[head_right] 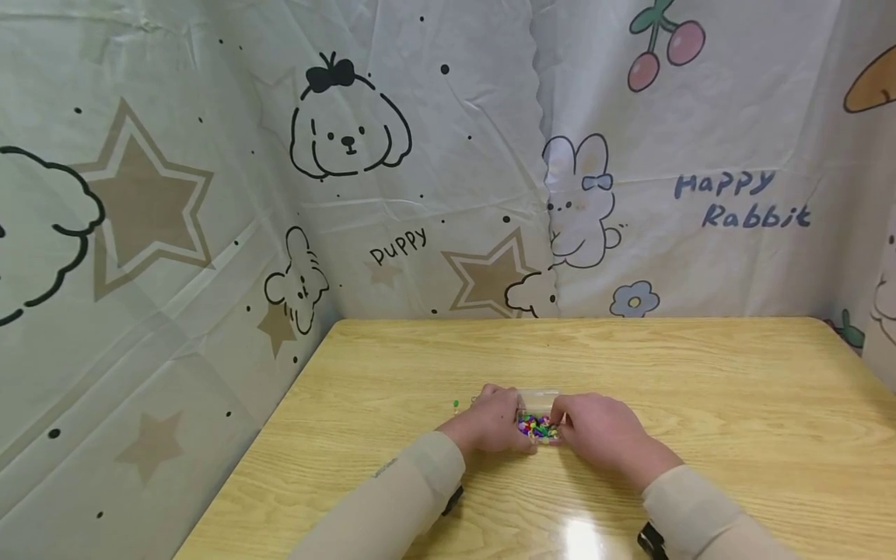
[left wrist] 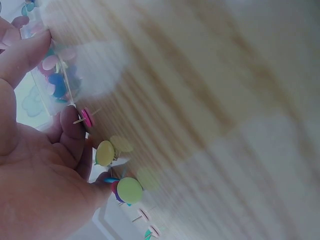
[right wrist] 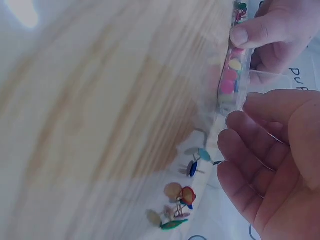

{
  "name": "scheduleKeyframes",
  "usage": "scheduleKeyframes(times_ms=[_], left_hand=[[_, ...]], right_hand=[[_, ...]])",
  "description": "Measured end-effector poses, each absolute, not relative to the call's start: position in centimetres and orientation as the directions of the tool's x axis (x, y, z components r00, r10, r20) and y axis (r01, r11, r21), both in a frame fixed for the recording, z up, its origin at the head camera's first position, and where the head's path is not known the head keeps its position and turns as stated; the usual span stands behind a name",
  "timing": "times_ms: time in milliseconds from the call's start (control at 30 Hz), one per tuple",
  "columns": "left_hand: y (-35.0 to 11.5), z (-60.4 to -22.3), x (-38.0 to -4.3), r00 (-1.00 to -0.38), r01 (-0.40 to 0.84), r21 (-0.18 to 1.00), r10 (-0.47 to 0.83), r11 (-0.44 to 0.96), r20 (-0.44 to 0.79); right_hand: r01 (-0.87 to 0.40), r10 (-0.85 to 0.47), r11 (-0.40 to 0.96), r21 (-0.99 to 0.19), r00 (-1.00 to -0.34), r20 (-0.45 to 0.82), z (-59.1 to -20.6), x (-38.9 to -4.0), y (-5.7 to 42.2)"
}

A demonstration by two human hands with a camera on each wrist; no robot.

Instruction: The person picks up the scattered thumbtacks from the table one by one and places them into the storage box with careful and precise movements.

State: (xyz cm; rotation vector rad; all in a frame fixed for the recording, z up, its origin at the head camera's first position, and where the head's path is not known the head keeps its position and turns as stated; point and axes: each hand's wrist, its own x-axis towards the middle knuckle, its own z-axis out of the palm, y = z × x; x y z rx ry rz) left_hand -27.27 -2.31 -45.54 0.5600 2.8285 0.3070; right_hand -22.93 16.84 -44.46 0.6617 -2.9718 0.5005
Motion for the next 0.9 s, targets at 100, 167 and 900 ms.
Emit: scheduleKeyframes(times_ms=[100, 167, 900], left_hand=[[-2.2, -45.5, -27.3, -0.9, 0.341, 0.26, 0.393, 0.904, -0.189], [-2.2, -45.5, -27.3, -0.9, 0.338, 0.265, 0.392, 0.903, -0.189], [-2.3, -45.1, -26.9, -0.898, 0.342, 0.252, 0.394, 0.905, -0.197]], right_hand=[[-0.4, -0.387, 0.859, -0.32, -0.916, 0.105, -44.4, -23.0, 17.4], [-0.391, -0.379, 0.864, -0.316, -0.92, 0.101, -44.3, -23.0, 17.9], [-0.332, -0.345, 0.894, -0.3, -0.939, 0.011, -43.7, -22.9, 21.4]])
